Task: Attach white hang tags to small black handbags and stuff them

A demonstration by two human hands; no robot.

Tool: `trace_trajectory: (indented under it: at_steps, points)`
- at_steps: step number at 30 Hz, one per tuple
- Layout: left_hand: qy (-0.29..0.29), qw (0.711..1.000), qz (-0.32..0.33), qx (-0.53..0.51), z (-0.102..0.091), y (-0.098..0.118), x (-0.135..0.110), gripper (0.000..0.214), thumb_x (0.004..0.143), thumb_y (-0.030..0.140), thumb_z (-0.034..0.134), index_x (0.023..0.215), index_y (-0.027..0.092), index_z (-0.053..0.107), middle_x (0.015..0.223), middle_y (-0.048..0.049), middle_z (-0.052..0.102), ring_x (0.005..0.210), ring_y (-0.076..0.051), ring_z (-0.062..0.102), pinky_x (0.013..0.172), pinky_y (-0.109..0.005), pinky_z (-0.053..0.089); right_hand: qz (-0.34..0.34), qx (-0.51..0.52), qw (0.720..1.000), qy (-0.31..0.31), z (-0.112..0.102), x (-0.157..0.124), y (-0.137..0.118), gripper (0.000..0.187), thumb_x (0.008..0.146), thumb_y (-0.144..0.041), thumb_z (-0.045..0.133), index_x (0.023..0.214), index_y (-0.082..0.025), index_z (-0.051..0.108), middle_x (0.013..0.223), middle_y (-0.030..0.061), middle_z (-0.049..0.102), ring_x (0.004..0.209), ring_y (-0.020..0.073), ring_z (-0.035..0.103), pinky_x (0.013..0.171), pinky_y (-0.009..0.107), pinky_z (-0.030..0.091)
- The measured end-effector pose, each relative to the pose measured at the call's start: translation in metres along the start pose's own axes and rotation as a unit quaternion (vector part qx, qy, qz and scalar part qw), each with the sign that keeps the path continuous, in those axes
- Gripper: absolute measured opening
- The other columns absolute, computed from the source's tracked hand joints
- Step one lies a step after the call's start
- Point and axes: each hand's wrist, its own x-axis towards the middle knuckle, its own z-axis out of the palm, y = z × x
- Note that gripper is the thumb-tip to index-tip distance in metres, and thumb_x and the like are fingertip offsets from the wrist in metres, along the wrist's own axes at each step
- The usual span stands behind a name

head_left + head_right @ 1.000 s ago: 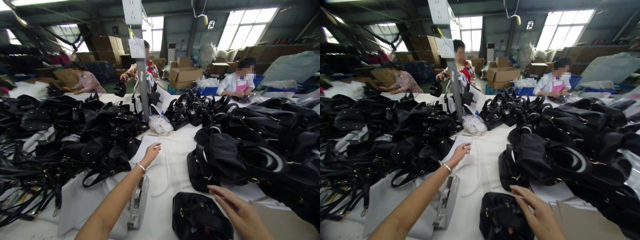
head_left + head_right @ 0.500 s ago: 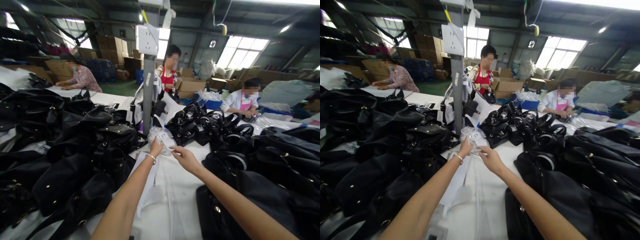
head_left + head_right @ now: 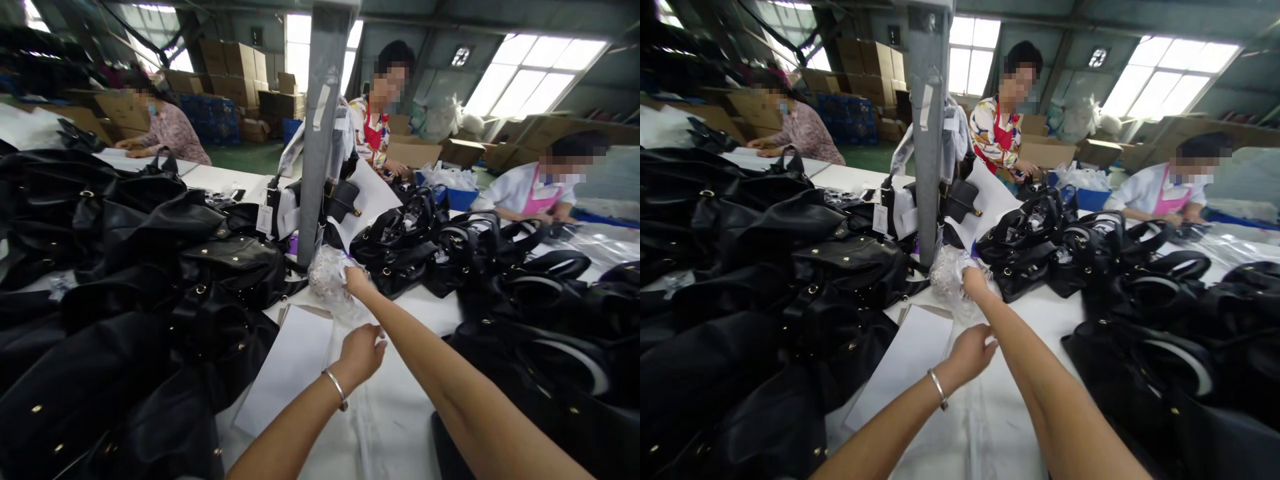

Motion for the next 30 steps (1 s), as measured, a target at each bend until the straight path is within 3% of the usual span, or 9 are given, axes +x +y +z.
trace_trajectory:
  at_steps: [7,11,16,22,26,30]
  points:
    - [-0.009,1.000,-0.004,-0.029,0.002,-0.001,-0.002,0.030,0.077,0.018,0.049,0.103,0.016,0.063,0.099,-0.0136,0.070,0.079,-0.026,0.065,0.071,-0.037,0.054,0.055,0.002,0.998,0.014,0.015,0.018,-0.007,0.034,0.092,-0.024,0.040,0.112,-0.011,0.064,0.115,0.0187,0.066,0.108,0.0255,0.063,0.087,0.032,0.049]
    - [-0.005,0.999,0.000,-0.033,0.001,-0.004,-0.004,0.029,0.079,0.024,0.051,0.103,0.016,0.065,0.098,-0.0134,0.070,0.080,-0.026,0.065,0.075,-0.039,0.054,0.055,-0.013,0.998,0.019,0.011,0.021,-0.007,0.031,0.090,-0.021,0.044,0.111,-0.010,0.063,0.115,0.0206,0.065,0.109,0.0263,0.062,0.088,0.033,0.049]
    - [-0.011,0.999,0.007,-0.039,-0.002,-0.010,-0.006,0.039,0.081,0.026,0.053,0.117,0.019,0.062,0.107,-0.0113,0.069,0.079,-0.024,0.065,0.081,-0.039,0.054,0.032,-0.024,0.999,0.026,-0.002,0.014,-0.009,0.030,0.087,-0.018,0.045,0.110,-0.014,0.063,0.118,0.0180,0.063,0.108,0.0272,0.062,0.083,0.034,0.050]
    - [0.015,0.998,0.011,-0.053,-0.008,-0.008,-0.009,0.045,0.080,0.021,0.053,0.124,0.017,0.061,0.130,-0.0119,0.060,0.099,-0.024,0.063,0.099,-0.040,0.048,0.018,-0.023,0.997,0.076,-0.043,0.002,-0.017,0.030,0.091,-0.022,0.040,0.110,-0.016,0.062,0.110,0.0159,0.068,0.106,0.0256,0.063,0.086,0.034,0.045]
    - [0.024,0.998,-0.001,-0.056,-0.016,0.002,-0.018,0.042,0.079,0.019,0.054,0.120,0.019,0.064,0.141,-0.0125,0.050,0.084,-0.019,0.066,0.097,-0.039,0.049,0.018,-0.014,0.992,0.122,-0.084,-0.014,-0.018,0.036,0.095,-0.030,0.032,0.112,-0.015,0.060,0.109,0.0158,0.068,0.103,0.0245,0.063,0.083,0.031,0.043]
    - [0.056,0.996,0.015,-0.067,-0.034,0.019,-0.035,0.039,0.079,0.018,0.054,0.115,0.020,0.066,0.136,-0.0119,0.054,0.077,-0.016,0.066,0.094,-0.038,0.051,0.003,-0.002,0.984,0.178,-0.131,-0.046,-0.018,0.046,0.098,-0.035,0.021,0.113,-0.015,0.059,0.112,0.0139,0.068,0.105,0.0234,0.061,0.082,0.028,0.041]
